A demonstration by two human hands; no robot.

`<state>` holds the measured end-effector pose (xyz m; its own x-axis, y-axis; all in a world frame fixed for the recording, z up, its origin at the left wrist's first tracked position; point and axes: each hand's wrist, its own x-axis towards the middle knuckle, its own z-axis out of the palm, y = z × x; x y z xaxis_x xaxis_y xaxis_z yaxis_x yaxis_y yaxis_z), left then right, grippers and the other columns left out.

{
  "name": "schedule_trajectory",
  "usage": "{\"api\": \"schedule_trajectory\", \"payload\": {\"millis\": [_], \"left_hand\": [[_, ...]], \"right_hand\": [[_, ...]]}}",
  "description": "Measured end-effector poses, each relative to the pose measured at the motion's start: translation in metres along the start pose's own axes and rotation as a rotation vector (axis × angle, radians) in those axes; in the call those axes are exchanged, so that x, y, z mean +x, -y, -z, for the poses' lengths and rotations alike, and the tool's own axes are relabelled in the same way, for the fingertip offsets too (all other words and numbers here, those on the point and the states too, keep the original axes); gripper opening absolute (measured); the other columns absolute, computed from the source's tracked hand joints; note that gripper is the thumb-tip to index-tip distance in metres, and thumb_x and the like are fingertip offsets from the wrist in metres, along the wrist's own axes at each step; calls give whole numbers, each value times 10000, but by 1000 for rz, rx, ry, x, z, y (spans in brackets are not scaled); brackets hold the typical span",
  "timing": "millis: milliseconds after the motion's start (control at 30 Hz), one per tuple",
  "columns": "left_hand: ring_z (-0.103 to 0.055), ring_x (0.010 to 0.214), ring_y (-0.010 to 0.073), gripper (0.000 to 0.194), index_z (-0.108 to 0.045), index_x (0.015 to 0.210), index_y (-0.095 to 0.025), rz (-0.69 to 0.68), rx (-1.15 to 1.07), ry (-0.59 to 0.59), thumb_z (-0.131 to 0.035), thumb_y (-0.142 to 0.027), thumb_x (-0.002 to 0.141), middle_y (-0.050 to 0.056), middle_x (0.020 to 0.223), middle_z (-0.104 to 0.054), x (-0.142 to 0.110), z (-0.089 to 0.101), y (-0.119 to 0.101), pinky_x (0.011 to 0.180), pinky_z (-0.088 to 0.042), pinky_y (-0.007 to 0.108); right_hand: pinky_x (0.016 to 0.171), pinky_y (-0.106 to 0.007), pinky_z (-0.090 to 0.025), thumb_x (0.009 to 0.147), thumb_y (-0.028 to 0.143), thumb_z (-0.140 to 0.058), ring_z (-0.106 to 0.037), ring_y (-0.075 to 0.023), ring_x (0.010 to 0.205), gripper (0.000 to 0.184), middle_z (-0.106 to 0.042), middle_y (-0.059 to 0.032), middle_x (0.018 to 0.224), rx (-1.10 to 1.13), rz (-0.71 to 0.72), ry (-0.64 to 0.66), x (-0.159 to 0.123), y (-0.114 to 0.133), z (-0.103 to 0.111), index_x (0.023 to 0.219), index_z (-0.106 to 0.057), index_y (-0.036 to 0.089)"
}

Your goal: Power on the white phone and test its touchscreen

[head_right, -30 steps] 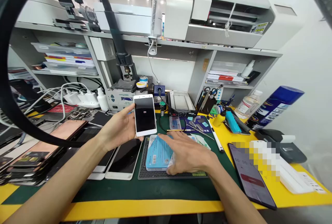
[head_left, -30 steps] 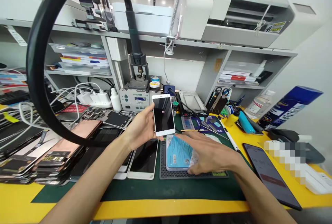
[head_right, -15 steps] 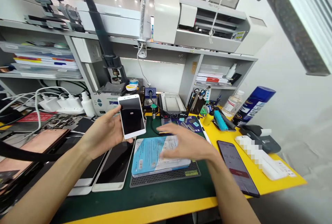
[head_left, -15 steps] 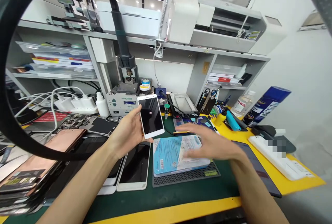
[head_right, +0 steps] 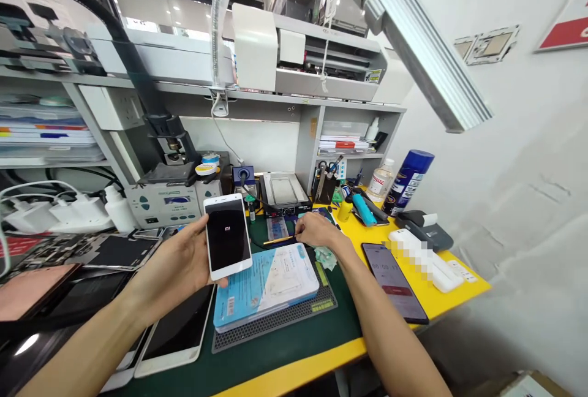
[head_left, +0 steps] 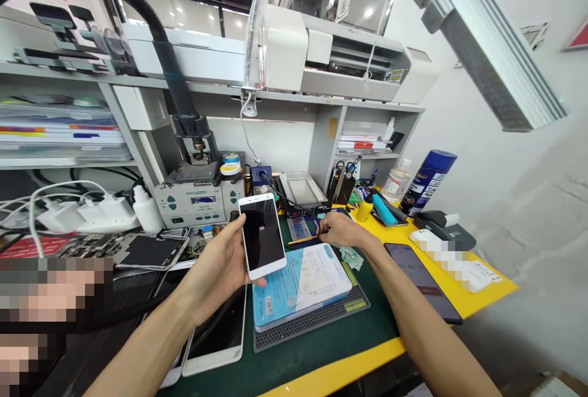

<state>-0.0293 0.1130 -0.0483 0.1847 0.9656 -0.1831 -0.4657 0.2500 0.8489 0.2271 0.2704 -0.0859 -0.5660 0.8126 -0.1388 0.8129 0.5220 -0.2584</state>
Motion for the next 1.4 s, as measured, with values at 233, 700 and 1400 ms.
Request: {"api": "schedule_trajectory", "payload": {"millis": [233,700,1400], "left_hand": [[-616,836,256,449,-562,1349,-277,39,7,-18,-506,-503,966,86,1087,-661,0,-2,4,606,-550,413],[-642,848,247,545,-447,1447,-329,96,-25,-23,-532,-529,947,70,1171,-656,1,-8,9,592,-532,378],[-636,779,232,551,-445,1421,-322,113,36,43,-495,-591,942,57,1089,-667,0,-7,15,577,-531,369]], "right_hand": [[868,-403,-570,946,375,-614,-659,-196,995,305,-663,-70,1147,-5,24,55,3,-7,2,1153,-632,153],[807,-364,-577,974,402,-562,-663,-164,897,318,-670,-60,1070,243,-149,-536,-16,-29,32,1166,-614,154],[904,-434,-562,946,389,-609,-645,-230,1065,365,-633,-84,1232,117,-440,-729,60,-66,123,1227,-605,156]]}}
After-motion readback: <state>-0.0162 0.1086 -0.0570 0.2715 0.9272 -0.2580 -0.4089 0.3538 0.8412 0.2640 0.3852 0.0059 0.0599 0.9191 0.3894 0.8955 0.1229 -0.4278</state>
